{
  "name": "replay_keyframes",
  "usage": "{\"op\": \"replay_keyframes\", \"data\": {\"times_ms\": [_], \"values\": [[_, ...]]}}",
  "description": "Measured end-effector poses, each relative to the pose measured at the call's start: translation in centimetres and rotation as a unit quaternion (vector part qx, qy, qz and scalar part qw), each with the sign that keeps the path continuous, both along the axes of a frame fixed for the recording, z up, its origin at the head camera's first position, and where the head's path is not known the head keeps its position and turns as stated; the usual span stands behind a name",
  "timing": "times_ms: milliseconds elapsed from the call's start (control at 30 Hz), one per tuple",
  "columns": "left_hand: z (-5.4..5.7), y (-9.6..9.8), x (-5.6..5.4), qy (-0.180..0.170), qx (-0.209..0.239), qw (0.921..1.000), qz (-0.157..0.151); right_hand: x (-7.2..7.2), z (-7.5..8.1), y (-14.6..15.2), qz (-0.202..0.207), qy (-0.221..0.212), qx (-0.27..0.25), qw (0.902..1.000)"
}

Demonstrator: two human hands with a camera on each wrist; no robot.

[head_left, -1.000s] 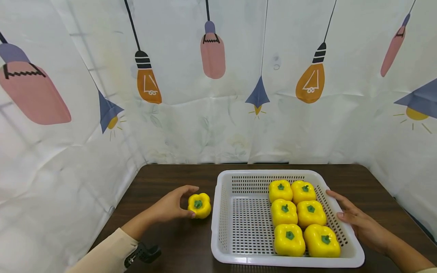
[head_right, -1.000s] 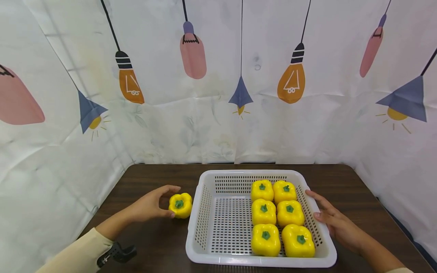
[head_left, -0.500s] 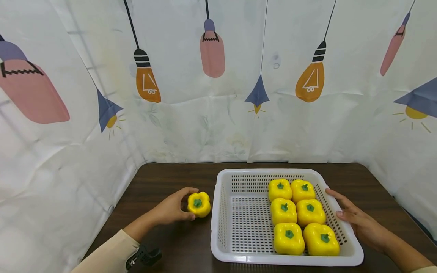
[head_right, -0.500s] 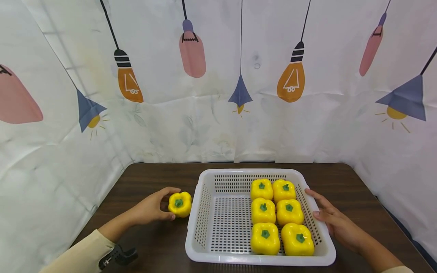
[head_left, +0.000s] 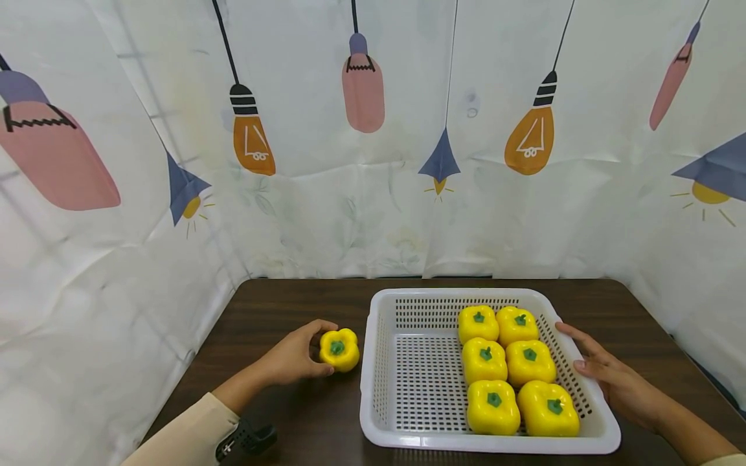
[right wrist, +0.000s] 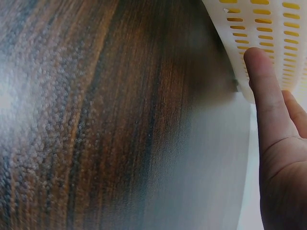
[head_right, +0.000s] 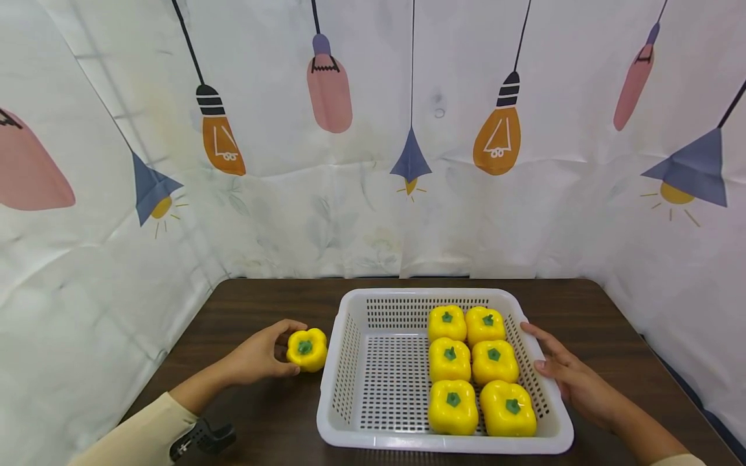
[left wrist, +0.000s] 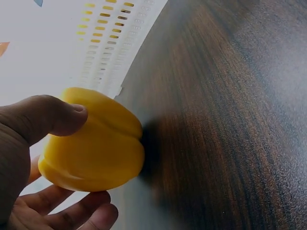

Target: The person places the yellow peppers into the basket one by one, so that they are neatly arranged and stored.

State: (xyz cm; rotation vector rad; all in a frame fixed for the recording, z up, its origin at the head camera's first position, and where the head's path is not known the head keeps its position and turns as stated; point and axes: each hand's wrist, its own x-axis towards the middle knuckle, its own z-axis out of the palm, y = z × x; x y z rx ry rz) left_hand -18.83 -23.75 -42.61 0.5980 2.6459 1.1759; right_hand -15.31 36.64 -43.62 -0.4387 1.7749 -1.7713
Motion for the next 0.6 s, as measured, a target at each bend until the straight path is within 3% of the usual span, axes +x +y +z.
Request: {"op": "replay_keyframes", "data": {"times_ms": [200,400,600], "values": [[0.7,0.0,0.2,0.014,-0.001,0.9997,0.02,0.0,0.0,0.0,0.0,0.003,-0.001,1.0],[2.4,0.1,0.3,0.037,0.017,0.9983,0.042,0.0,0.0,0.0,-0.003,0.006,0.004,1.0],[3.9,0.6,0.6,0.047,0.035,0.9975,0.038,0.0,-0.1,0.0,-0.002,0.006,0.001,1.0]]}}
